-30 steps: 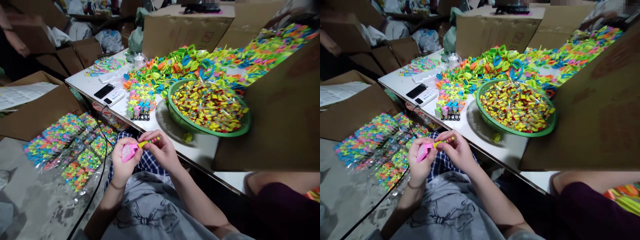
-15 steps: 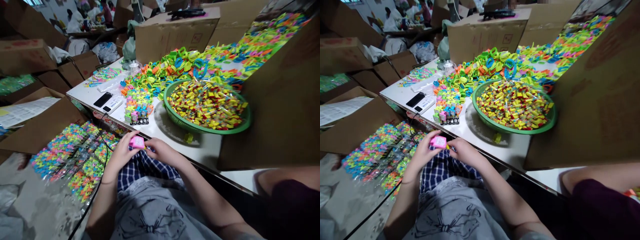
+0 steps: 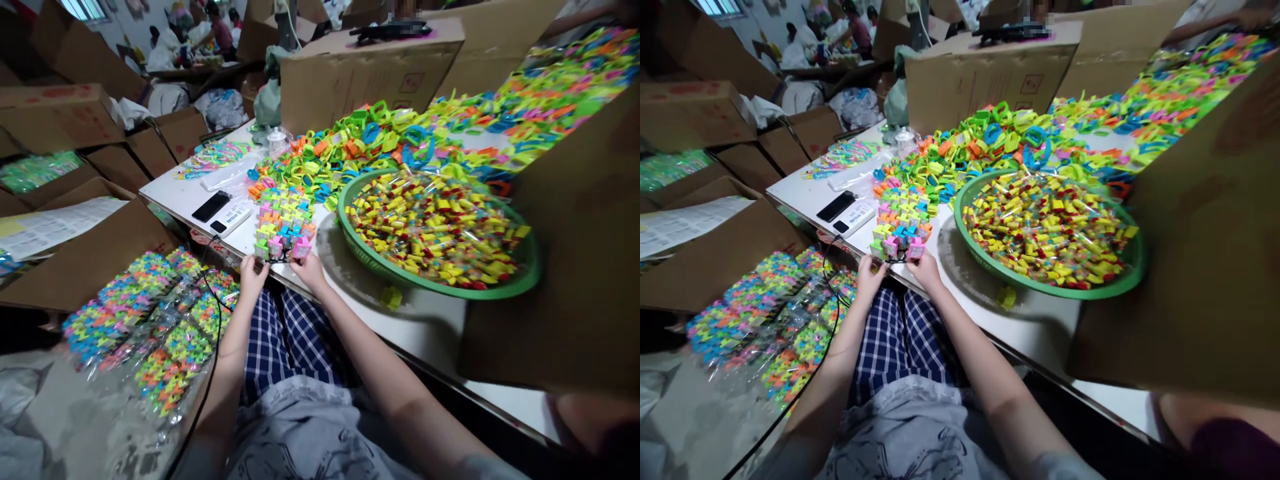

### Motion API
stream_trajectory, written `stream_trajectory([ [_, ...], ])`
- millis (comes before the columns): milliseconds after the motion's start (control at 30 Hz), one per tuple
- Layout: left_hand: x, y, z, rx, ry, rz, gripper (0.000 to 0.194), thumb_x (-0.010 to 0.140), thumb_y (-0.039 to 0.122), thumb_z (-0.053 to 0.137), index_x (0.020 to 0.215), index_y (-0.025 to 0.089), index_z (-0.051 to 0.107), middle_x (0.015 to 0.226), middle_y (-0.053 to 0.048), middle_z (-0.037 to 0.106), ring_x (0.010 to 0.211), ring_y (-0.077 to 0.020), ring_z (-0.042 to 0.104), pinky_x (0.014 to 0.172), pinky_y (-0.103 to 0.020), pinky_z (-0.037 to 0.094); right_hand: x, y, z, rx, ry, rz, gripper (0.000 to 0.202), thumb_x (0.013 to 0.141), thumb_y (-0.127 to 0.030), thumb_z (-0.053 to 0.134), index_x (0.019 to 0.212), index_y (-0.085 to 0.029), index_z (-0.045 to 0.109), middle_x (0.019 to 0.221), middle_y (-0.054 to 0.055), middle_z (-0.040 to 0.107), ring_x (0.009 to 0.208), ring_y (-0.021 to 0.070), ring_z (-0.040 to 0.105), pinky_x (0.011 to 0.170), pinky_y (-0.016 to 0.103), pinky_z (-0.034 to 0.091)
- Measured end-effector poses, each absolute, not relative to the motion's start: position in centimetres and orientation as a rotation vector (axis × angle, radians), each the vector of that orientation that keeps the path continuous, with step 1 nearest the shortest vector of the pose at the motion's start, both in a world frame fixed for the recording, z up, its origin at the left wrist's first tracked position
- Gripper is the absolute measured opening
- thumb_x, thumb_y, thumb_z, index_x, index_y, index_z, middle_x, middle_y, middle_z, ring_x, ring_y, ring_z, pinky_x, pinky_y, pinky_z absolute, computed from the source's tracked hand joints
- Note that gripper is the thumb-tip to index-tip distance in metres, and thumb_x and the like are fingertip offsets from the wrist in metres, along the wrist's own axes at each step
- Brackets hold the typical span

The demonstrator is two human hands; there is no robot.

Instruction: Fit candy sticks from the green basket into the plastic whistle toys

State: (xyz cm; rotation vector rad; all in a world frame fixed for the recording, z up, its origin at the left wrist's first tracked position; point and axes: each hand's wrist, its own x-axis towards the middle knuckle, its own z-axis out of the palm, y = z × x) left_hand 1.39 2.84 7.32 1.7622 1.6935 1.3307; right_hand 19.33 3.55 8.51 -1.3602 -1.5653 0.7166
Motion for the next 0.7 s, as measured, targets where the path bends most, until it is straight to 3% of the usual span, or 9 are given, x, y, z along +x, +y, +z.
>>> stream_trajectory([
  [500, 4.8, 4.2, 5.2, 1.591, 1.799, 1.322, 0.028, 0.066, 0.031, 0.074, 0.088, 0.019, 0.062, 0.086, -0.006, 0.062, 0.094, -0.026, 0.057, 0.089, -0.041, 0.044, 18.6, 4.0, 6.1, -1.228, -1.851, 0.43, 0.015, 0.083, -0.023, 0.049, 0.085, -0.016, 0.062, 0.085, 0.01, 0.064, 0.078, 0.0232, 0.057, 0.071, 0.035, 0.047],
  [633, 6.1, 2.3, 5.8, 1.419, 1.873, 1.555, 0.044, 0.064, 0.024, 0.073, 0.103, 0.018, 0.053, 0.102, -0.008, 0.056, 0.101, -0.0242, 0.053, 0.093, -0.04, 0.042, 18.2, 3.7, 6.3, -1.385, -1.861, 0.295, 0.013, 0.081, -0.024, 0.053, 0.081, -0.016, 0.063, 0.083, 0.012, 0.064, 0.082, 0.0268, 0.055, 0.072, 0.037, 0.043],
  [700, 7.1, 1.0, 6.2, 1.335, 1.921, 1.698, 0.039, 0.069, 0.02, 0.067, 0.104, 0.019, 0.049, 0.101, -0.007, 0.053, 0.098, -0.0216, 0.053, 0.091, -0.039, 0.042, 18.0, 3.7, 6.3, -1.429, -1.842, 0.273, 0.012, 0.079, -0.022, 0.053, 0.081, -0.016, 0.063, 0.083, 0.011, 0.063, 0.083, 0.0269, 0.054, 0.072, 0.037, 0.042],
])
